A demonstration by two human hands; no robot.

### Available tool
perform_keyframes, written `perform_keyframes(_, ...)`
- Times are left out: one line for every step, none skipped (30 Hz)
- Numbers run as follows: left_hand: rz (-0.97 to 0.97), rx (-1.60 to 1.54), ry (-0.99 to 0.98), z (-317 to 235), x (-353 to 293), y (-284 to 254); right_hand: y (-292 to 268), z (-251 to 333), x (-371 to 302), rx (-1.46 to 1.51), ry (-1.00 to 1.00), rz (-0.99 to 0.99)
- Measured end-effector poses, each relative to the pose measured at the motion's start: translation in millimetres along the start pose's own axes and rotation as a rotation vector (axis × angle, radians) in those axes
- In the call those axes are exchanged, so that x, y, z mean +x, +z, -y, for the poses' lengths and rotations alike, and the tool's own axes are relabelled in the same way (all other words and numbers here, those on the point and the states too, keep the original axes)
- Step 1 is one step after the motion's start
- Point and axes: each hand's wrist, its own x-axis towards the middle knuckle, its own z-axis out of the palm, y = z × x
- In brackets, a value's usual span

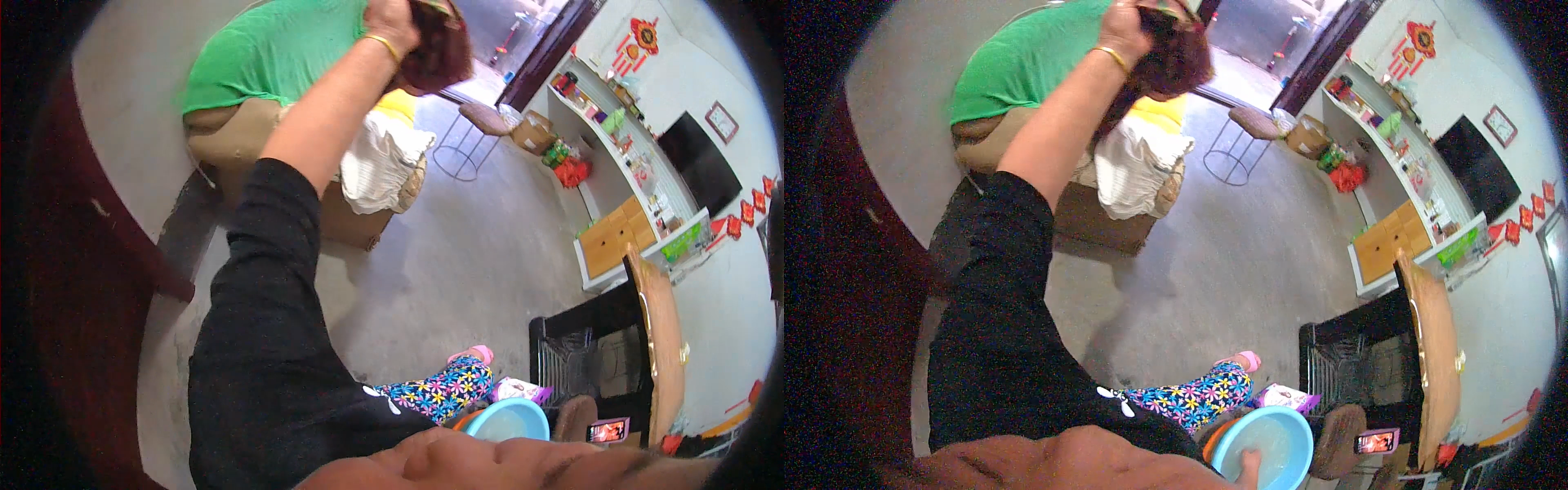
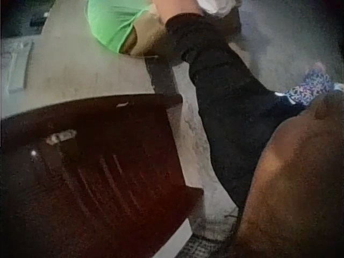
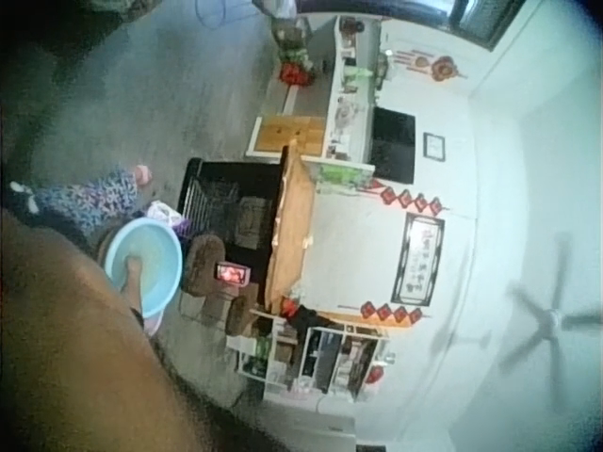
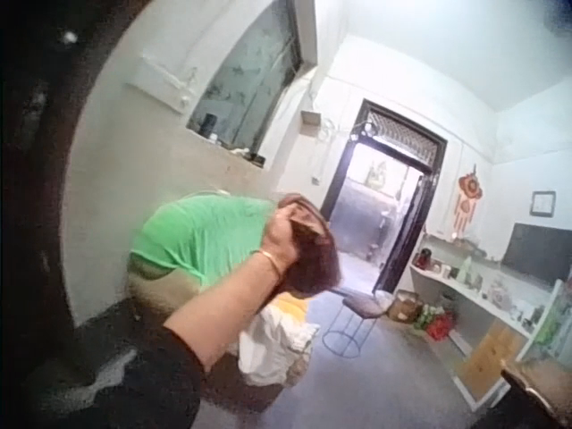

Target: The person hand-washes clothes in a basin of water, wrings them out, pours laundry detergent powder from a bag into the water, and washes another garment before wringing it out.

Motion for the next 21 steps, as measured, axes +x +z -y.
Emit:
perform_keyframes(0.113,-0.073,0.001,0.5,1.3,-3.2,-6.1,13.2,3.7,0.017,-0.042,-0.011)
perform_keyframes(0.234,-0.146,-0.006,4.5,6.6,-5.5,-10.8,28.3,4.4,0.041,-0.076,-0.02)
perform_keyframes(0.138,-0.16,0.047,9.7,-2.3,13.0,-11.5,42.1,-0.5,0.071,-0.101,-0.023)
perform_keyframes(0.043,-0.173,0.107,13.8,-17.6,32.8,-13.0,59.4,-4.1,0.107,-0.133,-0.021)
perform_keyframes(0.042,-0.134,0.087,17.5,-21.9,39.6,-16.1,79.1,-8.6,0.149,-0.164,-0.016)
perform_keyframes(0.036,-0.094,0.072,21.8,-26.0,41.2,-19.8,98.0,-12.5,0.181,-0.201,-0.006)
perform_keyframes(0.019,-0.121,0.077,28.0,-31.5,48.9,-22.1,114.3,-17.3,0.212,-0.235,0.005)
perform_keyframes(0.006,-0.151,0.076,33.4,-40.4,60.8,-21.3,128.3,-23.8,0.25,-0.261,0.018)
perform_keyframes(0.006,-0.192,0.035,34.3,-56.3,77.3,-16.7,140.7,-28.0,0.28,-0.282,0.033)
perform_keyframes(0.006,-0.233,-0.003,34.5,-74.2,92.9,-15.2,151.0,-33.5,0.318,-0.298,0.051)
perform_keyframes(-0.008,-0.258,-0.025,36.3,-86.5,104.1,-16.9,162.4,-39.9,0.363,-0.31,0.071)
perform_keyframes(-0.022,-0.284,-0.046,38.0,-95.9,113.4,-16.8,172.1,-42.7,0.394,-0.328,0.088)
perform_keyframes(0.009,-0.309,-0.07,45.8,-99.7,117.3,-18.3,179.2,-45.6,0.417,-0.342,0.102)
perform_keyframes(0.043,-0.334,-0.098,50.4,-106.2,124.3,-17.7,183.6,-47.7,0.444,-0.345,0.112)
perform_keyframes(0.037,-0.3,-0.124,54.9,-112.0,131.5,-18.7,188.9,-50.4,0.465,-0.351,0.119)
perform_keyframes(0.034,-0.262,-0.157,57.6,-119.6,141.7,-17.5,191.4,-52.6,0.49,-0.35,0.129)
perform_keyframes(0.037,-0.286,-0.15,66.3,-121.5,148.1,-19.0,193.7,-54.5,0.51,-0.349,0.137)
perform_keyframes(0.042,-0.31,-0.144,74.0,-124.0,151.4,-21.0,196.3,-56.0,0.523,-0.351,0.143)
perform_keyframes(0.078,-0.287,-0.213,70.6,-139.0,164.0,-19.4,197.4,-58.9,0.548,-0.341,0.146)
perform_keyframes(0.068,-0.31,-0.217,69.5,-149.7,174.1,-21.2,196.8,-60.1,0.564,-0.339,0.153)
perform_keyframes(0.05,-0.286,-0.208,73.4,-155.2,180.6,-22.6,196.8,-61.1,0.578,-0.336,0.152)
